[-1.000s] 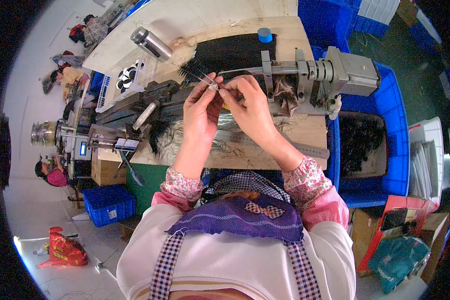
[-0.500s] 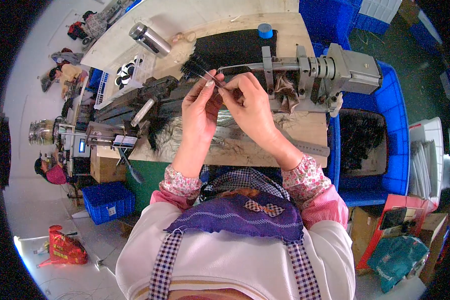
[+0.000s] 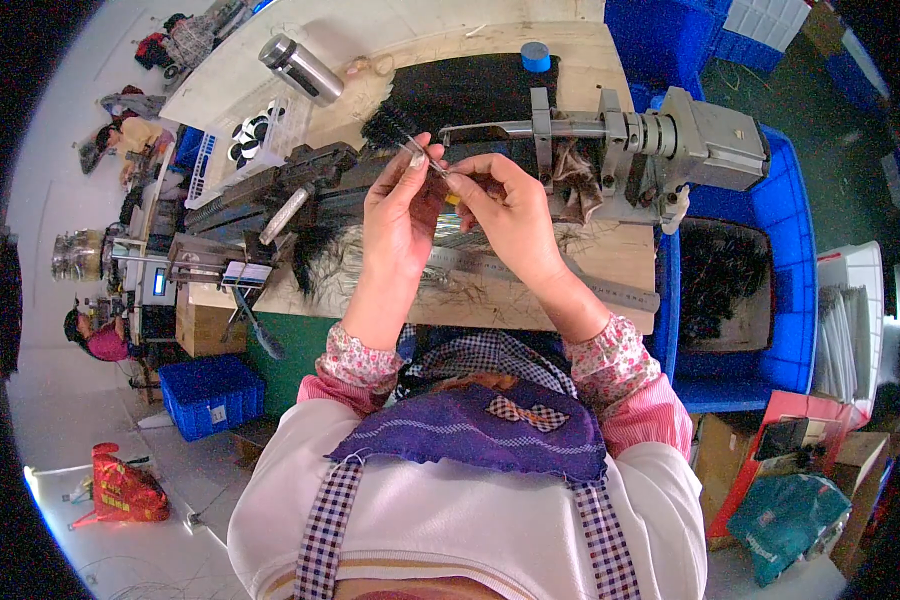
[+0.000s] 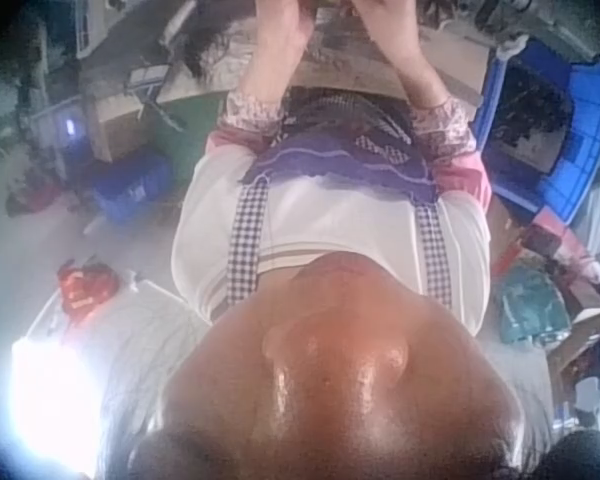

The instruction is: The person is assembling small industrial brushes by inserting black filaments into a base using a jig and measuring the results with a metal ruler.

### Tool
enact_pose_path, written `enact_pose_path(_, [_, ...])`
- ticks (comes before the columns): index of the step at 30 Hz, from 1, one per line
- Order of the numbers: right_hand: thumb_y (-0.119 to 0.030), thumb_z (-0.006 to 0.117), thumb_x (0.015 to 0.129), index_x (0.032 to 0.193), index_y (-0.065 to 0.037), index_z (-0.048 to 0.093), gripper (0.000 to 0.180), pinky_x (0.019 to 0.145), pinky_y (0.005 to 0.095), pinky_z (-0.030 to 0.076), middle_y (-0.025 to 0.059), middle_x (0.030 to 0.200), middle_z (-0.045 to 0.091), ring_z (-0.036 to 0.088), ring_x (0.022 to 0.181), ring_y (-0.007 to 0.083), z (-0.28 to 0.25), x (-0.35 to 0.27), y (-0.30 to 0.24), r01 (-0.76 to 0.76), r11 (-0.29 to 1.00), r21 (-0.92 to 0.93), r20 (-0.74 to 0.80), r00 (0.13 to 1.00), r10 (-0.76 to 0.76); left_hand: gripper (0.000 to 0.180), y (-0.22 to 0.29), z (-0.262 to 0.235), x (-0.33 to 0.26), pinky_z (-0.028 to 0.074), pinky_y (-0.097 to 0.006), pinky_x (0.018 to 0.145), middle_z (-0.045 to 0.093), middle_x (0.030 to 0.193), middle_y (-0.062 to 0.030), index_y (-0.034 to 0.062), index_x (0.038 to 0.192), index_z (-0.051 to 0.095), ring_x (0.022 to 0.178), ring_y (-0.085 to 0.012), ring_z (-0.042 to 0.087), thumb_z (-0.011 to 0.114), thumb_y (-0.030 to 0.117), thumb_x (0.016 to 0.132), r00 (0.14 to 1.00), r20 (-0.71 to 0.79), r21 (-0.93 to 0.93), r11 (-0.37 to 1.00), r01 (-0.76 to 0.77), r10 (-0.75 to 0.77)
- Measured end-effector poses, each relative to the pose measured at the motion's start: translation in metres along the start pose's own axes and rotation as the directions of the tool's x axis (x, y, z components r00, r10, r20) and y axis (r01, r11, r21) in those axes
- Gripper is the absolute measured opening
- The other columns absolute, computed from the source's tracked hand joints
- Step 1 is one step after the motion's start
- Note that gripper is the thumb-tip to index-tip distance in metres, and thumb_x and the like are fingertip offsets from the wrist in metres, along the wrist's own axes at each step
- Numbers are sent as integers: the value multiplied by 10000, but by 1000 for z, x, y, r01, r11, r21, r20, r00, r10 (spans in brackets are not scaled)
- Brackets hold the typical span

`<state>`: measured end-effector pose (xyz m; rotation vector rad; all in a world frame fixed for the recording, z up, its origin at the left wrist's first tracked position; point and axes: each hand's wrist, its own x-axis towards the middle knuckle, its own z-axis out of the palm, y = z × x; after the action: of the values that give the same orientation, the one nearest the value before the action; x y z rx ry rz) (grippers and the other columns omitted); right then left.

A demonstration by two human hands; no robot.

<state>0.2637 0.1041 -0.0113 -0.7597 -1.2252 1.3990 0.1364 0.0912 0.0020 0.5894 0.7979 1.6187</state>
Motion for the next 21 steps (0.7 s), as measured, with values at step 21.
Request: enact_pose_path(21, [-96, 580, 884, 895, 27, 565, 124, 506, 224, 417, 34, 675, 566, 522, 561, 88, -6, -4, 13, -117, 978, 174, 59, 992, 108, 264, -5, -7, -3, 496, -284, 783, 629, 1007, -122, -17, 1129, 588, 863, -160, 594, 573, 52, 875, 999, 16, 100, 994, -31, 30])
